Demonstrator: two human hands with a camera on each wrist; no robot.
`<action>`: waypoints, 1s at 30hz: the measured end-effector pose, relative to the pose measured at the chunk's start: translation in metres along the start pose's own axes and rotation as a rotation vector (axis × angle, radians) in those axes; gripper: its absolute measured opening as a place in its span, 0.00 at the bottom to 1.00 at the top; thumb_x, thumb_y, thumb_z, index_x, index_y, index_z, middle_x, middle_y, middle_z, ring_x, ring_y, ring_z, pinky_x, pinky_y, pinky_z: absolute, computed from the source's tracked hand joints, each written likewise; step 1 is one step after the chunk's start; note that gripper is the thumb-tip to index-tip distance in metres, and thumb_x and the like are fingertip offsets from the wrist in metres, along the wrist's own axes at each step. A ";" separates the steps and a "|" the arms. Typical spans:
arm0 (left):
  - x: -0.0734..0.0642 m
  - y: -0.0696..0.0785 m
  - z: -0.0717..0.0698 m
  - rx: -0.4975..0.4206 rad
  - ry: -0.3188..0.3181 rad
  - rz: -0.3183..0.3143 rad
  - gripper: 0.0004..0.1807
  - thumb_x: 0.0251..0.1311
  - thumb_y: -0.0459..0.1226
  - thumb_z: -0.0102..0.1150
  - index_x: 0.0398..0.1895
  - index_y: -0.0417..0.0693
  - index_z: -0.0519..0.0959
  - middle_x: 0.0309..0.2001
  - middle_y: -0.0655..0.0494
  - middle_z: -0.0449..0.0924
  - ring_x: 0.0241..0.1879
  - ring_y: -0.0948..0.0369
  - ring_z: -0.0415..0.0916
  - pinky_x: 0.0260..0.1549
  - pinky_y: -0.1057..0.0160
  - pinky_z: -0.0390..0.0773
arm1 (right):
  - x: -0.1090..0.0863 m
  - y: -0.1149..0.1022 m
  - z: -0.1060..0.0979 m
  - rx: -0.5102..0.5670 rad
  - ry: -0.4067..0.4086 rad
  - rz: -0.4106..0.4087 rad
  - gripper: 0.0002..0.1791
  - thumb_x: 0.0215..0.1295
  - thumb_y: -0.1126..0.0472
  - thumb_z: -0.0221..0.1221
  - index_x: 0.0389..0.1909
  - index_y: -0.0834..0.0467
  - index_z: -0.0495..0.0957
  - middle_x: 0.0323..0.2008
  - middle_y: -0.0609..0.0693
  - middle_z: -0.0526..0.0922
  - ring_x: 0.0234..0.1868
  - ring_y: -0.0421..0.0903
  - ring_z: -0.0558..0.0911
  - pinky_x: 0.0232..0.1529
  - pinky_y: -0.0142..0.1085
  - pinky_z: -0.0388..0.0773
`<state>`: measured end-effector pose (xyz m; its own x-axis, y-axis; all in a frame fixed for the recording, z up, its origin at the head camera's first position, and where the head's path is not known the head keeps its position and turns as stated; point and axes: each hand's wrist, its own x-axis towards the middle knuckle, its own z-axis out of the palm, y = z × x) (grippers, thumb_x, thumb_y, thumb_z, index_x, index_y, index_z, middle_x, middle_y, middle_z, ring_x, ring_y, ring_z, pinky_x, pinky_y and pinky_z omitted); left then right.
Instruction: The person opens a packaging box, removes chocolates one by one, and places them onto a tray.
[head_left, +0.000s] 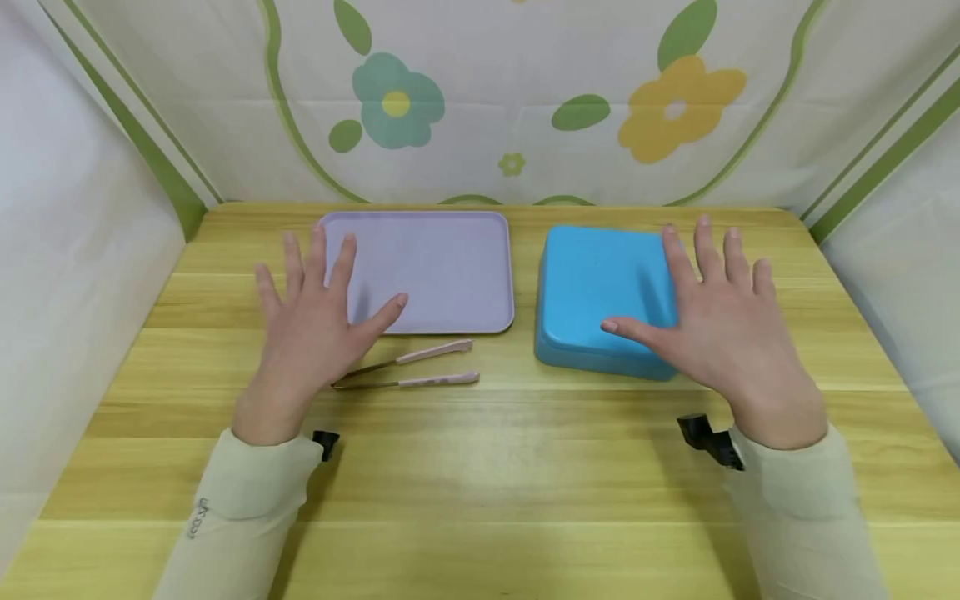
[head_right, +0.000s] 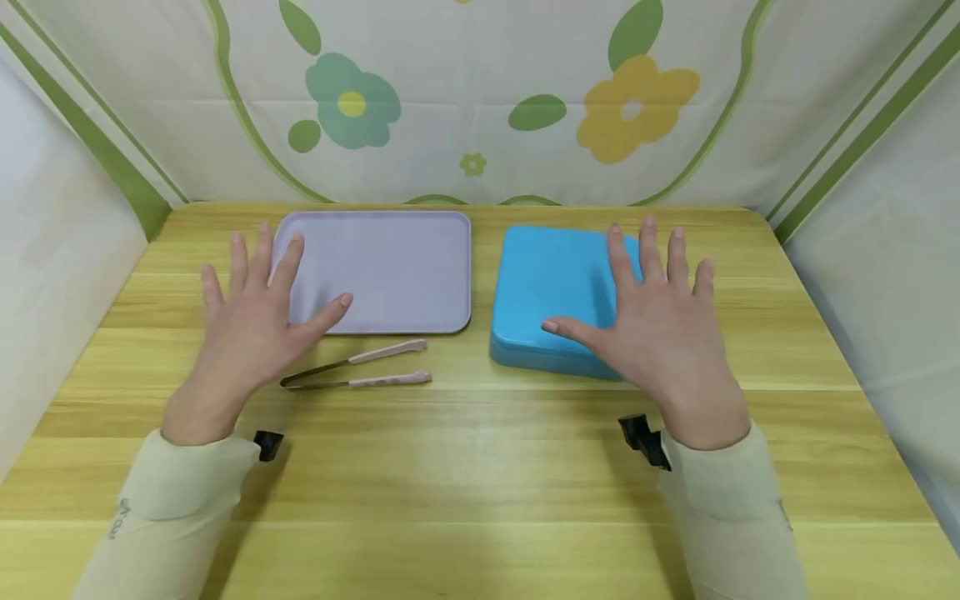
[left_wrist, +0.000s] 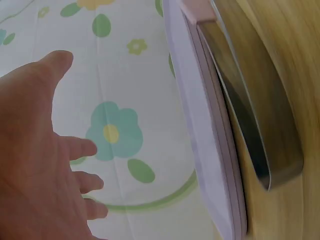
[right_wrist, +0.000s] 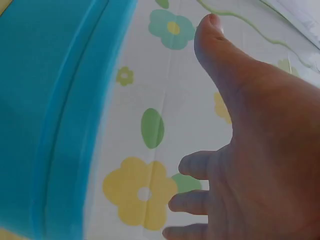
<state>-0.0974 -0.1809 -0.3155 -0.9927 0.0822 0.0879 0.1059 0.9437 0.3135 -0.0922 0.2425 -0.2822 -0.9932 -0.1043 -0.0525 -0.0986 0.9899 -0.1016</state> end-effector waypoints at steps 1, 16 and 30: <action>0.001 0.003 0.002 -0.011 -0.005 0.009 0.58 0.71 0.72 0.50 0.90 0.49 0.46 0.89 0.41 0.31 0.87 0.37 0.22 0.77 0.20 0.26 | 0.000 0.003 0.001 0.008 -0.006 -0.007 0.75 0.58 0.12 0.56 0.89 0.54 0.33 0.87 0.64 0.27 0.86 0.75 0.36 0.78 0.78 0.41; 0.007 0.099 0.051 -0.289 -0.136 0.345 0.61 0.70 0.64 0.64 0.88 0.38 0.45 0.88 0.41 0.43 0.89 0.45 0.41 0.85 0.45 0.51 | 0.008 0.038 0.027 0.209 -0.185 -0.079 0.79 0.59 0.24 0.70 0.87 0.61 0.28 0.88 0.62 0.27 0.87 0.71 0.40 0.77 0.74 0.55; 0.021 0.156 0.091 -0.462 -0.351 0.345 0.75 0.59 0.51 0.81 0.87 0.35 0.29 0.88 0.37 0.36 0.87 0.45 0.48 0.80 0.47 0.66 | 0.008 0.066 0.046 0.397 -0.228 -0.093 0.90 0.49 0.37 0.83 0.85 0.56 0.16 0.84 0.77 0.46 0.78 0.77 0.61 0.70 0.73 0.67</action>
<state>-0.1068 -0.0031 -0.3512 -0.8491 0.5274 -0.0319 0.3567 0.6167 0.7018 -0.1038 0.3024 -0.3345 -0.9378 -0.2529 -0.2378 -0.1106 0.8670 -0.4859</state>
